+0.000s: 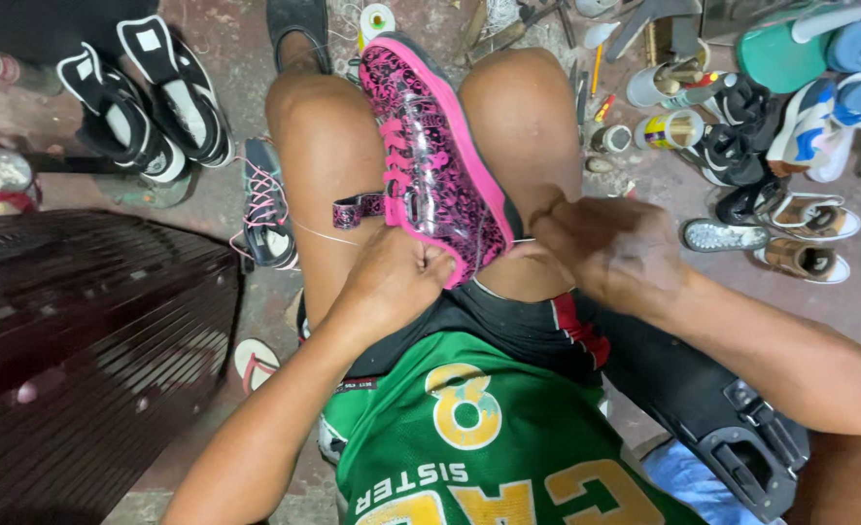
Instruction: The person sits on the floor and sews a pink and black sneaker using a needle and thread. They repeatedly push the needle through the shoe's upper and pull the thread to secure the seam. The task continues without finishing the shoe in the clip.
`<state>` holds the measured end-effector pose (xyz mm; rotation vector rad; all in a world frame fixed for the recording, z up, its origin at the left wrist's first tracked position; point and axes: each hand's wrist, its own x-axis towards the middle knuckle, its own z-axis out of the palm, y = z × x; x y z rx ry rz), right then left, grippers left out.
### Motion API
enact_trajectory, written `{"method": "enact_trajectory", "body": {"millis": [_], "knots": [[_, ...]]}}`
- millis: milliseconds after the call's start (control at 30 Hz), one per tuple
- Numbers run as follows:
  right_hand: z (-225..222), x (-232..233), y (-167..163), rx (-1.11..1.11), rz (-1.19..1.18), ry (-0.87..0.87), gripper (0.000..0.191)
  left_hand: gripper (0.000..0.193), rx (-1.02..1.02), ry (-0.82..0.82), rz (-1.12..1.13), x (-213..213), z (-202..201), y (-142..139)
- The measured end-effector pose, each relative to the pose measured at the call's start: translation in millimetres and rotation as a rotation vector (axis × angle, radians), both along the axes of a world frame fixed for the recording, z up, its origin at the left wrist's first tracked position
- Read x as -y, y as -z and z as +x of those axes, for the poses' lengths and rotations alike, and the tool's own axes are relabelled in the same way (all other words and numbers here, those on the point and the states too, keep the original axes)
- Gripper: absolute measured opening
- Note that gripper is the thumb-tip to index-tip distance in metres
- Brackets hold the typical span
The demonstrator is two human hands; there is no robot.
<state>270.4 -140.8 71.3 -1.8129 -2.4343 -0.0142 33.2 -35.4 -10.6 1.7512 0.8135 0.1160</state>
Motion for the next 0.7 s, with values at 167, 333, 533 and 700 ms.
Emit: {"method": "enact_trajectory", "body": {"millis": [167, 333, 533, 700], "knots": [[17.8, -5.5, -9.4, -0.078, 0.021, 0.075, 0.047, 0.028, -0.043, -0.075, 0.060, 4.4, -1.7, -4.4], [25.4, 9.4, -15.3, -0.185, -0.069, 0.182, 0.035, 0.010, 0.204, -0.365, 0.061, 24.0, -13.0, -35.4], [18.5, 19.8, -5.4, -0.259, -0.122, 0.210, 0.041, 0.025, 0.244, -0.435, 0.718, 52.4, -5.6, -66.5], [8.1, 19.5, -6.3, -0.282, -0.140, 0.212, 0.041, 0.029, 0.167, -0.130, 0.840, 62.2, 14.3, -68.7]]}}
